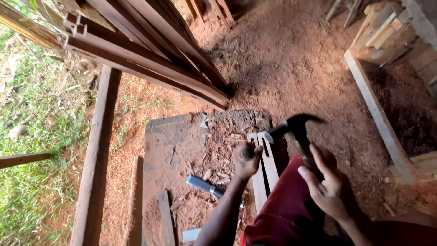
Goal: Chiseling mortise joints in wooden boards using a hammer and chisel.
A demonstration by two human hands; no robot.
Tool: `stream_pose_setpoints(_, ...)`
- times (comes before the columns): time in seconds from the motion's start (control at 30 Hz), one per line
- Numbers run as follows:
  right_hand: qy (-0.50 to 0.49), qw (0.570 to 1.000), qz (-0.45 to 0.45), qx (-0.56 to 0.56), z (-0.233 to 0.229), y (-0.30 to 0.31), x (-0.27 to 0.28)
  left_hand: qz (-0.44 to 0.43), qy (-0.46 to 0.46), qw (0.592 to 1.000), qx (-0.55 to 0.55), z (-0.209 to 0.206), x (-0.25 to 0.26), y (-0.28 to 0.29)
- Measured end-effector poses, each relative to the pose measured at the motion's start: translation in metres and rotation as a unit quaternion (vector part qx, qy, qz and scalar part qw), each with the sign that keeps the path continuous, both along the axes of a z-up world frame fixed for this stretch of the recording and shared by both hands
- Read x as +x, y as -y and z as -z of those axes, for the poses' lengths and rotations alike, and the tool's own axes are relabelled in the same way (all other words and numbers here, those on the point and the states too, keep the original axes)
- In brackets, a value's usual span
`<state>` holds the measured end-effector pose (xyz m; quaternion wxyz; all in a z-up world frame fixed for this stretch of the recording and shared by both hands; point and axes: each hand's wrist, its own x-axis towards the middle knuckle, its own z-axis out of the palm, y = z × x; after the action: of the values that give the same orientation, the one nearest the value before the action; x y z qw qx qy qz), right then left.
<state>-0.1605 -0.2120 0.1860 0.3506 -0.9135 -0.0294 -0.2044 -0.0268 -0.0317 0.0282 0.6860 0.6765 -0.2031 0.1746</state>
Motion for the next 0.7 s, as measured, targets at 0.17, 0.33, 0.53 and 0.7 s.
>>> stream_pose_setpoints(0.17, 0.125, 0.986, 0.025, -0.11, -0.039, 0.003, -0.028, -0.006, 0.007, 1.0, 0.0, -0.006, 0.001, 0.002)
stream_pose_setpoints(0.33, -0.059, 0.982, -0.102, -0.148, -0.014, -0.018, -0.002, -0.035, -0.037, 0.99, 0.128, 0.061, 0.006, 0.0)
stream_pose_setpoints(0.53, -0.046, 0.984, -0.096, -0.139, -0.027, -0.023, -0.014, -0.117, -0.018, 0.933, 0.34, 0.042, 0.006, 0.006)
stream_pose_setpoints(0.7, -0.099, 0.977, -0.088, -0.169, 0.01, -0.016, 0.003, -0.129, -0.092, 0.929, 0.334, 0.033, 0.034, 0.023)
